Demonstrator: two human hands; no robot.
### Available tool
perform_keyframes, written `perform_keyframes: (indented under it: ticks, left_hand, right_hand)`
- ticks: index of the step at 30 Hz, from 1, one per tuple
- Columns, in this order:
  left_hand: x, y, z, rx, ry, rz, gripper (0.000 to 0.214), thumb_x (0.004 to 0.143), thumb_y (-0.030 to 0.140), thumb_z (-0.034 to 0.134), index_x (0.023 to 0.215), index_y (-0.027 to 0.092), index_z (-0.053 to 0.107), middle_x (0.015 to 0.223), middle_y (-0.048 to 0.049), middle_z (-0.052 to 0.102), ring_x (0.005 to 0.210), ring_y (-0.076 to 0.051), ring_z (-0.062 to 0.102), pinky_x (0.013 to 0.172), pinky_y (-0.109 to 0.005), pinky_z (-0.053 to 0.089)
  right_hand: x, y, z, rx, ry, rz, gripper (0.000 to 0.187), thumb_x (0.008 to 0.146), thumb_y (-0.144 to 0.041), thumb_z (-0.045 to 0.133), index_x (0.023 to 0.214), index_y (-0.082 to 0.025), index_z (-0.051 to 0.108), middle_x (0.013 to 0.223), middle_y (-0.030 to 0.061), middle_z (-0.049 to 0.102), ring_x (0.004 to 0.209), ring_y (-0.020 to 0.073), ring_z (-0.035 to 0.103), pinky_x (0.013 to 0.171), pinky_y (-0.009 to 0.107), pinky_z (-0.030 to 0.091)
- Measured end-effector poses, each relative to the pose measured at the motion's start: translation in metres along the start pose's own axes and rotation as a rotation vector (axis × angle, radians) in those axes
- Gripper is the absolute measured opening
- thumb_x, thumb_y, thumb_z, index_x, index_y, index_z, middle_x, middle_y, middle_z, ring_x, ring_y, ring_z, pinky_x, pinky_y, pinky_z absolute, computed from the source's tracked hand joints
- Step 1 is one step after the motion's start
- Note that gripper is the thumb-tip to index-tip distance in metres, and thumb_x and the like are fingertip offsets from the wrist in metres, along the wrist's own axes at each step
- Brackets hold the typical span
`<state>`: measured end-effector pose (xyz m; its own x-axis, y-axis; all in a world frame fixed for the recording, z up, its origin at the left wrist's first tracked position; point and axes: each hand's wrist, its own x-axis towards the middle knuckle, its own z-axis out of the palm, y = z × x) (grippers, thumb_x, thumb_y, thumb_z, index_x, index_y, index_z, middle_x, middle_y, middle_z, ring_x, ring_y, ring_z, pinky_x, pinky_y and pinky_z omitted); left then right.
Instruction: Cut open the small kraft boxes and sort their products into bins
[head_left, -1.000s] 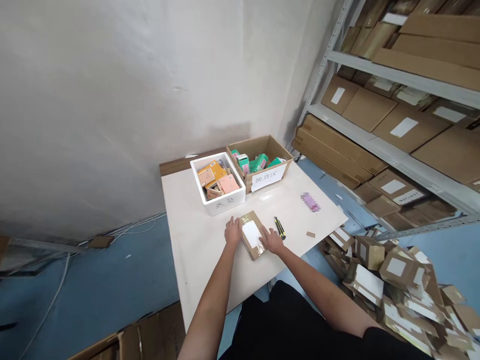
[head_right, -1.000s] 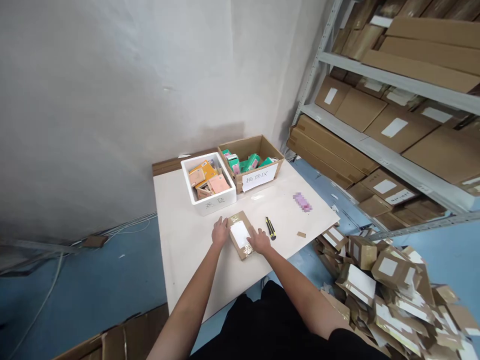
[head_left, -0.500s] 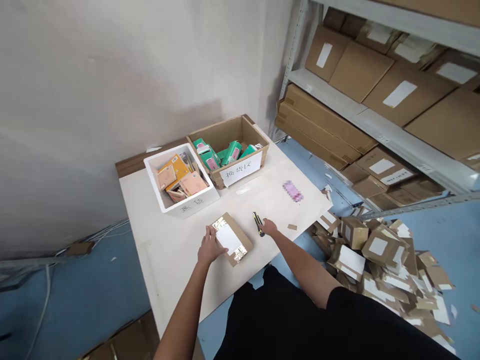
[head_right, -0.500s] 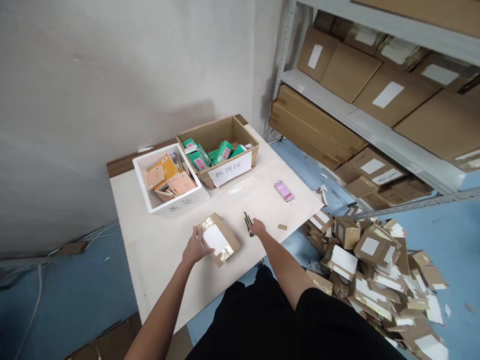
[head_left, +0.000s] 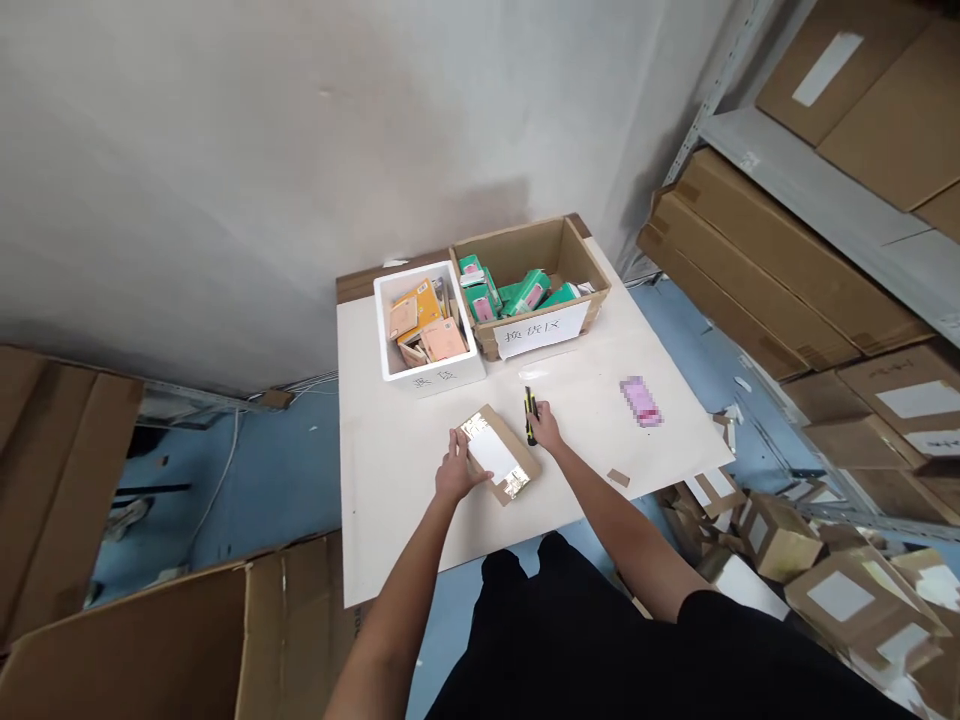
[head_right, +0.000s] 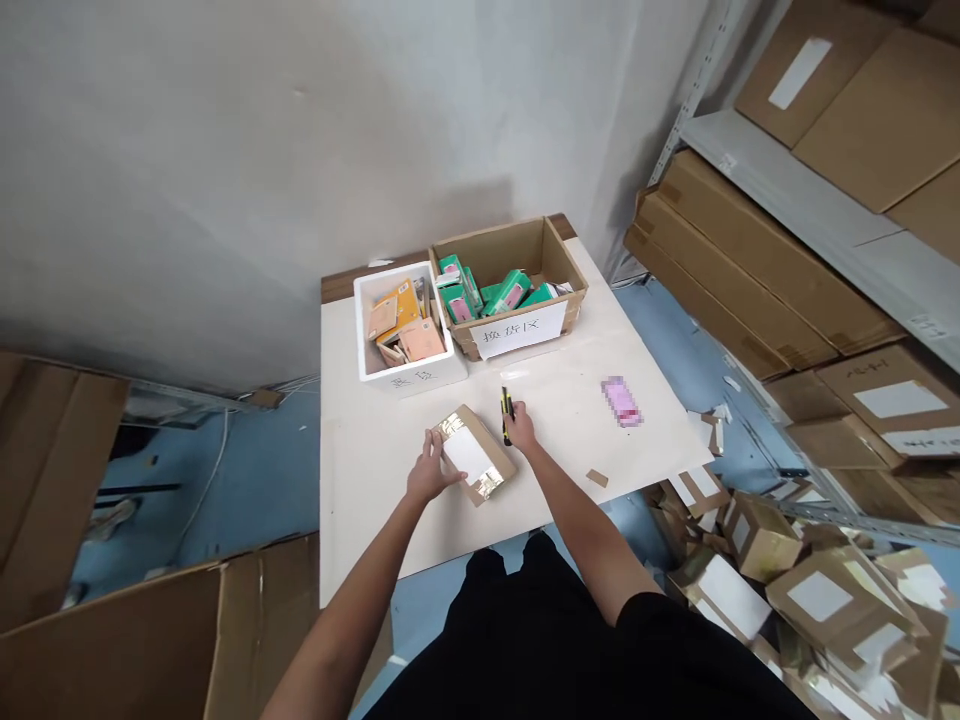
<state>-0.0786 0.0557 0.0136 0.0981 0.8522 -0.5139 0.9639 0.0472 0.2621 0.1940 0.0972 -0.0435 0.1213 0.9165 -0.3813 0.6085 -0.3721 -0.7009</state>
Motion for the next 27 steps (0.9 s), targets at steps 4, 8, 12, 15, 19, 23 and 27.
perform_keyframes:
  ticks: [4,8,12,15,19,23,27]
  left_hand:
    - [0.000,0.009,0.010,-0.058,0.002,-0.029,0.131,0.074,0.064,0.084,0.172,0.027,0.005,0.180,-0.0153,-0.006,0.145,-0.042,0.048,0.099,-0.046,0.056]
    - [0.003,0.010,0.013,-0.085,-0.004,-0.023,0.128,0.073,0.060,0.084,0.171,0.027,0.009,0.179,-0.0151,-0.010,0.144,-0.042,0.048,0.099,-0.046,0.054]
    - [0.003,0.013,0.013,-0.065,0.009,-0.016,0.127,0.073,0.062,0.084,0.171,0.027,0.010,0.179,-0.0161,-0.010,0.141,-0.043,0.049,0.100,-0.048,0.054]
    - [0.002,0.015,0.012,-0.020,0.004,-0.015,0.126,0.075,0.066,0.080,0.171,0.027,0.009,0.179,-0.0148,-0.010,0.140,-0.043,0.049,0.100,-0.049,0.054]
    - [0.001,0.015,0.010,0.026,-0.026,-0.032,0.129,0.076,0.068,0.079,0.171,0.028,0.003,0.179,-0.0109,-0.013,0.140,-0.040,0.049,0.101,-0.047,0.054]
    - [-0.001,0.011,0.008,0.028,-0.026,-0.010,0.122,0.079,0.072,0.073,0.171,0.033,0.004,0.179,-0.0088,-0.014,0.138,-0.037,0.053,0.103,-0.046,0.053]
    - [-0.002,0.009,0.005,0.041,-0.046,0.016,0.116,0.081,0.076,0.069,0.171,0.035,0.009,0.179,-0.0070,-0.017,0.139,-0.039,0.052,0.103,-0.048,0.053]
  right_hand:
    - [-0.007,-0.072,0.008,-0.138,-0.114,-0.203,0.036,0.111,-0.034,0.038,0.145,-0.024,0.040,0.113,0.0067,0.076,0.096,0.0231,0.071,0.082,0.029,0.047]
    - [-0.017,-0.119,0.034,-0.378,-0.252,-0.196,0.030,0.111,-0.036,0.045,0.136,-0.021,0.053,0.122,0.0132,0.073,0.105,0.0268,0.071,0.084,0.031,0.047]
    - [-0.022,-0.141,0.048,-0.553,-0.320,-0.094,0.044,0.101,-0.023,0.061,0.143,-0.015,0.053,0.125,0.0164,0.073,0.112,0.0287,0.071,0.086,0.032,0.050]
    - [-0.028,-0.151,0.048,-0.668,-0.329,-0.093,0.054,0.097,-0.015,0.064,0.149,-0.012,0.051,0.132,0.0187,0.071,0.119,0.0284,0.070,0.091,0.031,0.052]
    - [-0.040,-0.152,0.043,-0.714,-0.334,-0.057,0.047,0.092,-0.016,0.069,0.139,-0.013,0.061,0.131,0.0181,0.073,0.118,0.0298,0.072,0.092,0.032,0.055]
    - [-0.059,-0.140,0.040,-0.742,-0.341,-0.002,0.052,0.088,-0.018,0.075,0.138,-0.017,0.062,0.133,0.0172,0.072,0.121,0.0315,0.071,0.094,0.034,0.057]
    - [-0.092,-0.112,0.033,-0.740,-0.373,0.075,0.048,0.085,-0.019,0.078,0.132,-0.016,0.067,0.127,0.0190,0.074,0.117,0.0345,0.072,0.091,0.038,0.059]
